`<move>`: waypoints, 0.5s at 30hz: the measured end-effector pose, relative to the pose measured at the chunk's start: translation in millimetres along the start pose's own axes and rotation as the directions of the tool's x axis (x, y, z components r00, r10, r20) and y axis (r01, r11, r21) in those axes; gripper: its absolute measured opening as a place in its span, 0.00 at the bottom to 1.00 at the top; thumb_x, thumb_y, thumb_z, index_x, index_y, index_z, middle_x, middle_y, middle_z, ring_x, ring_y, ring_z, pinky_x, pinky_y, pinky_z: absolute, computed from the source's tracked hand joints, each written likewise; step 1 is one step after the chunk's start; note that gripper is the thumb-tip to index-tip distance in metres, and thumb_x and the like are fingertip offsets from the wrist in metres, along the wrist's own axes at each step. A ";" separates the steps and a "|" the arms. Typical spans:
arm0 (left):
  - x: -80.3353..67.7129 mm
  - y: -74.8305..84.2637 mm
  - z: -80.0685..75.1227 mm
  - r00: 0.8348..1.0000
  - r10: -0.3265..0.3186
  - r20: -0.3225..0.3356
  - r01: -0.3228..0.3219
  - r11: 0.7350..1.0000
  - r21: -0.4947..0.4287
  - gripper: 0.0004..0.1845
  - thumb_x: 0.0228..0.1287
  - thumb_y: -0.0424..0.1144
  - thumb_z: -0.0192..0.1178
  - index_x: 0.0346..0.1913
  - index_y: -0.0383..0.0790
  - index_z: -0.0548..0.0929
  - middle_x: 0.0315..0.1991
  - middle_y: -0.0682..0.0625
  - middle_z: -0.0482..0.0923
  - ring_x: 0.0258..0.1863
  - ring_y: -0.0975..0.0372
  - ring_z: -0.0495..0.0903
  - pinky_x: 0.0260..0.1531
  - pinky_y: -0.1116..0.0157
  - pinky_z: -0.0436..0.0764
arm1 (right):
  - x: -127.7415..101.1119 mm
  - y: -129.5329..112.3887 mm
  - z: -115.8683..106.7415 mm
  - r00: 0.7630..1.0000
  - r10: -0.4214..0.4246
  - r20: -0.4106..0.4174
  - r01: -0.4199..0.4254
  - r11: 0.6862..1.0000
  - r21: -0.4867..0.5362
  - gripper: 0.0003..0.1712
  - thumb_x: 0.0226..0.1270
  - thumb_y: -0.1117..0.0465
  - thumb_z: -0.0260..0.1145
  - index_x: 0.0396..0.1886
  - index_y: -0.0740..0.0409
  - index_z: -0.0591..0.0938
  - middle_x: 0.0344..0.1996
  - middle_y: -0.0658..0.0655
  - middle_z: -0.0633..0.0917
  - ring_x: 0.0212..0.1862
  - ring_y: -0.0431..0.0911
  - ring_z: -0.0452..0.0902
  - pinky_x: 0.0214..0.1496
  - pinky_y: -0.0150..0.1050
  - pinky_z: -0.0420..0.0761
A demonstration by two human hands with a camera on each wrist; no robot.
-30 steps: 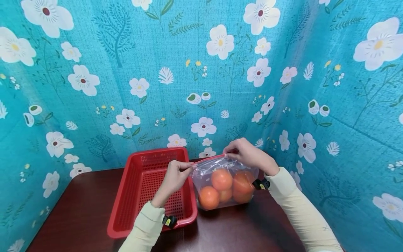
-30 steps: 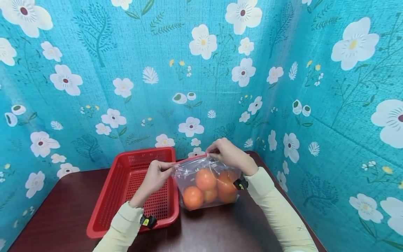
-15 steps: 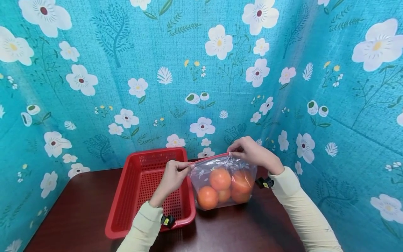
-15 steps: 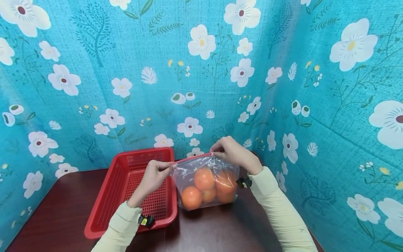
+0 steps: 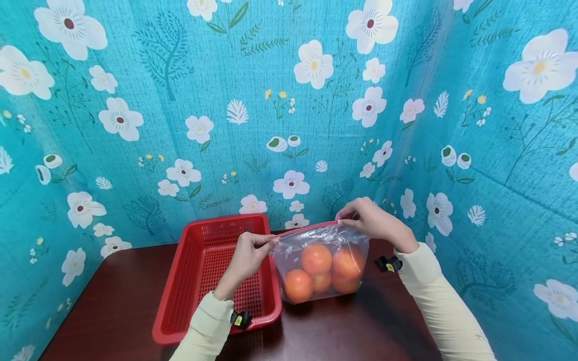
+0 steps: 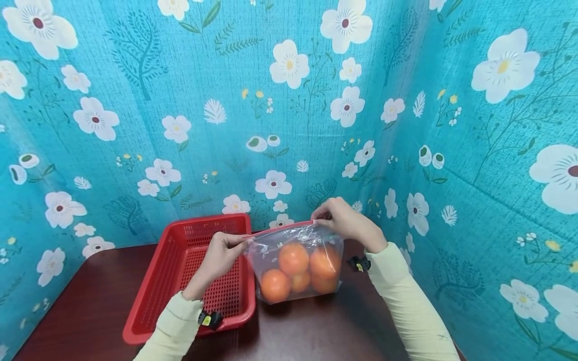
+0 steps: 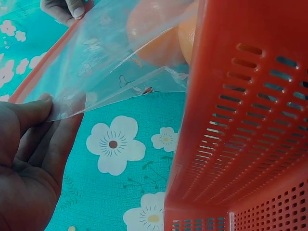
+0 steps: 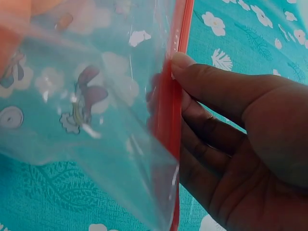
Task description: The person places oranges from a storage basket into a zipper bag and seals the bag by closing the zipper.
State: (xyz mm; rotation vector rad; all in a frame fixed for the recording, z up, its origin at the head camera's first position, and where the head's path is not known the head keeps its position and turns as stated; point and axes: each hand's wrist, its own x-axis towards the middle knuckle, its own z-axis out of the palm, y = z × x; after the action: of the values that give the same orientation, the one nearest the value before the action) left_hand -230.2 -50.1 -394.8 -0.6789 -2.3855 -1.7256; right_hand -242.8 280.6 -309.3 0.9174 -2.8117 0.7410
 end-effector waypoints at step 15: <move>-0.3 0.9 0.7 1.000 -0.013 -0.005 0.013 1.000 -0.015 0.08 0.70 0.32 0.64 0.46 0.35 0.91 0.40 0.42 0.90 0.36 0.58 0.89 0.33 0.71 0.84 | -8.1 5.5 -7.5 1.000 -0.015 -0.008 0.015 0.999 -0.030 0.06 0.68 0.66 0.70 0.40 0.56 0.92 0.36 0.51 0.91 0.37 0.41 0.83 0.39 0.39 0.85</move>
State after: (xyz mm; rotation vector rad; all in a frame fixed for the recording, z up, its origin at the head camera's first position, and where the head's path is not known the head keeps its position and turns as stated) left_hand -229.4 -49.3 -394.3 -0.6611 -2.3810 -1.7502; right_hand -239.8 292.3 -306.9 0.9274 -2.7977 0.6968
